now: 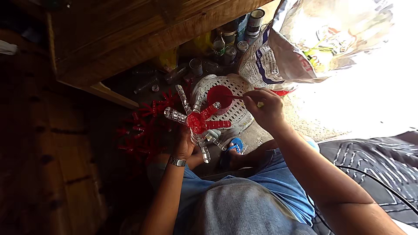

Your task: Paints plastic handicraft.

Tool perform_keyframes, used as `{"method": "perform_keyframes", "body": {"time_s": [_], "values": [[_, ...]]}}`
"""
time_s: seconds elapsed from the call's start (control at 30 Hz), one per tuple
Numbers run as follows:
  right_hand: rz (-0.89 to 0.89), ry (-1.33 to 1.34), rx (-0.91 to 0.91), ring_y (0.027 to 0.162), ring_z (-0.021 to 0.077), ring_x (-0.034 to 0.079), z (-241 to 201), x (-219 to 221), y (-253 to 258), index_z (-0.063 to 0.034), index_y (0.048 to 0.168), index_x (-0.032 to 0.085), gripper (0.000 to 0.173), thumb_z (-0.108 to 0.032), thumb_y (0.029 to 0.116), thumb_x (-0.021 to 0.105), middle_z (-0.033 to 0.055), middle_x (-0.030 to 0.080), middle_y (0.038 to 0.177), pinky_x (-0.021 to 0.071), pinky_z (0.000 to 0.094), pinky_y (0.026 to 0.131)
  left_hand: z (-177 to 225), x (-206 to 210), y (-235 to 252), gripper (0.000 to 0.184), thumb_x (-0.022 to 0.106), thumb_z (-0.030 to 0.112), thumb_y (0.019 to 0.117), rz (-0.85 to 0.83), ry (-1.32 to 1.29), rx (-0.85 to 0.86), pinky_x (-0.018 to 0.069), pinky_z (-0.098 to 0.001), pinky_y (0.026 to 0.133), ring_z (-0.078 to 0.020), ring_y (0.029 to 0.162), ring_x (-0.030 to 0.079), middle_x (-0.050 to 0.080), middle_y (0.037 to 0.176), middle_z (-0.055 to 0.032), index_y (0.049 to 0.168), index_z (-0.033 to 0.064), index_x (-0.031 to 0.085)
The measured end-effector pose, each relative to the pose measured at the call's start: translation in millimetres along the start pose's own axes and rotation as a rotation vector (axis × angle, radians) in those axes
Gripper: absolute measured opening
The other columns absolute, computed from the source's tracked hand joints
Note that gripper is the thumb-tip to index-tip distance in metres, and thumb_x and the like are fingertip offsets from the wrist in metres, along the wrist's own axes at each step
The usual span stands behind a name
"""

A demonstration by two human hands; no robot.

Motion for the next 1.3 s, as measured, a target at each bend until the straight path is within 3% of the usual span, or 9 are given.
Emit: {"method": "perform_keyframes", "body": {"time_s": [0.13, 0.3, 0.4, 0.5, 0.67, 0.73, 0.87, 1.0, 1.3], "values": [[-0.211, -0.089, 0.001, 0.093, 0.0254, 0.068, 21.9, 43.2, 17.4, -0.0062, 0.099, 0.077, 0.02, -0.022, 0.0974, 0.065, 0.0086, 0.074, 0.093, 0.0541, 0.0453, 0.087, -1.3, -9.2, -3.7, 0.058, 0.082, 0.047, 0.0799, 0.05, 0.013, -0.01, 0.0621, -0.0336, 0.079, -0.0164, 0.091, 0.073, 0.073, 0.102, -0.0045, 0.121, 0.0128, 0.058], [-0.494, -0.209, 0.048, 0.104, 0.0352, 0.065, 41.8, 98.5, 31.8, -0.0064, 0.099, 0.077, 0.019, -0.023, 0.0969, 0.068, 0.0117, 0.074, 0.098, 0.052, 0.054, 0.089, -1.0, -8.6, -3.8, 0.043, 0.074, 0.038, 0.088, 0.055, 0.022, -0.007, 0.0618, -0.035, 0.081, -0.0174, 0.091, 0.073, 0.073, 0.102, -0.0066, 0.117, 0.01, 0.06], [-0.48, -0.208, 0.053, 0.104, 0.035, 0.065, 43.4, 97.2, 36.7, -0.0071, 0.1, 0.078, 0.017, -0.02, 0.0953, 0.068, 0.0112, 0.074, 0.1, 0.0523, 0.0551, 0.09, 0.6, -7.2, -3.4, 0.04, 0.07, 0.036, 0.0897, 0.064, 0.024, -0.014, 0.0613, -0.0351, 0.082, -0.0176, 0.092, 0.072, 0.073, 0.102, -0.0067, 0.118, 0.0092, 0.059], [-0.319, -0.17, -0.014, 0.097, 0.0295, 0.066, 31.3, 67.6, 31.5, -0.0081, 0.095, 0.077, 0.016, -0.02, 0.0946, 0.066, 0.0077, 0.074, 0.092, 0.0531, 0.0493, 0.087, -1.2, -8.1, -2.6, 0.051, 0.078, 0.045, 0.084, 0.04, 0.018, -0.01, 0.0607, -0.0333, 0.084, -0.0156, 0.094, 0.072, 0.073, 0.103, -0.0046, 0.119, 0.0114, 0.061], [-0.161, -0.116, -0.047, 0.09, 0.0198, 0.066, 15.4, 25.8, 8.7, -0.0069, 0.094, 0.077, 0.015, -0.018, 0.0945, 0.067, 0.0056, 0.073, 0.088, 0.0535, 0.0367, 0.082, -2.9, -7.1, -2.1, 0.046, 0.072, 0.042, 0.0891, 0.036, 0.04, -0.024, 0.0606, -0.0337, 0.085, -0.0161, 0.094, 0.072, 0.073, 0.103, -0.0046, 0.12, 0.0108, 0.059], [-0.131, -0.103, -0.071, 0.088, 0.0176, 0.066, 9.7, 14.8, 3.0, -0.0064, 0.094, 0.077, 0.013, -0.016, 0.0943, 0.067, 0.0056, 0.072, 0.088, 0.0548, 0.0328, 0.081, -2.5, -5.7, -1.8, 0.052, 0.078, 0.045, 0.0846, 0.03, 0.035, -0.017, 0.0611, -0.0344, 0.084, -0.0167, 0.094, 0.072, 0.073, 0.104, -0.0053, 0.12, 0.0112, 0.06], [-0.117, -0.103, -0.09, 0.088, 0.0148, 0.066, 5.9, 2.9, -6.9, -0.0071, 0.091, 0.077, 0.013, -0.015, 0.0932, 0.067, 0.0047, 0.07, 0.087, 0.0554, 0.0294, 0.08, 0.4, -4.8, -0.1, 0.058, 0.082, 0.046, 0.0799, 0.032, 0.043, -0.004, 0.0621, -0.0367, 0.08, -0.0183, 0.09, 0.072, 0.072, 0.102, -0.0066, 0.12, 0.0109, 0.059], [-0.072, -0.101, -0.102, 0.086, 0.0149, 0.065, 1.7, -7.5, -10.7, -0.0061, 0.09, 0.077, 0.014, -0.015, 0.0914, 0.066, 0.0056, 0.07, 0.086, 0.0547, 0.0274, 0.078, 2.5, -3.3, -2.7, 0.046, 0.074, 0.04, 0.0868, 0.054, 0.062, -0.004, 0.0614, -0.035, 0.081, -0.0161, 0.093, 0.072, 0.072, 0.102, -0.0043, 0.118, 0.0116, 0.057], [-0.017, 0.05, -0.081, 0.087, 0.0096, 0.067, -4.4, 0.4, -17.0, -0.0026, 0.096, 0.077, 0.014, -0.013, 0.0935, 0.067, 0.0068, 0.072, 0.094, 0.0574, 0.0227, 0.078, 1.9, -4.6, -3.8, 0.04, 0.072, 0.037, 0.0882, 0.063, 0.061, 0.002, 0.062, -0.0362, 0.08, -0.017, 0.091, 0.073, 0.073, 0.101, -0.0048, 0.116, 0.0113, 0.059]]}}
Point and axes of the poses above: each hand's wrist, its own y-axis towards the middle knuckle, its own x-axis out of the palm, z = x × y, the point moved 10 cm from there along y, towards the middle knuckle
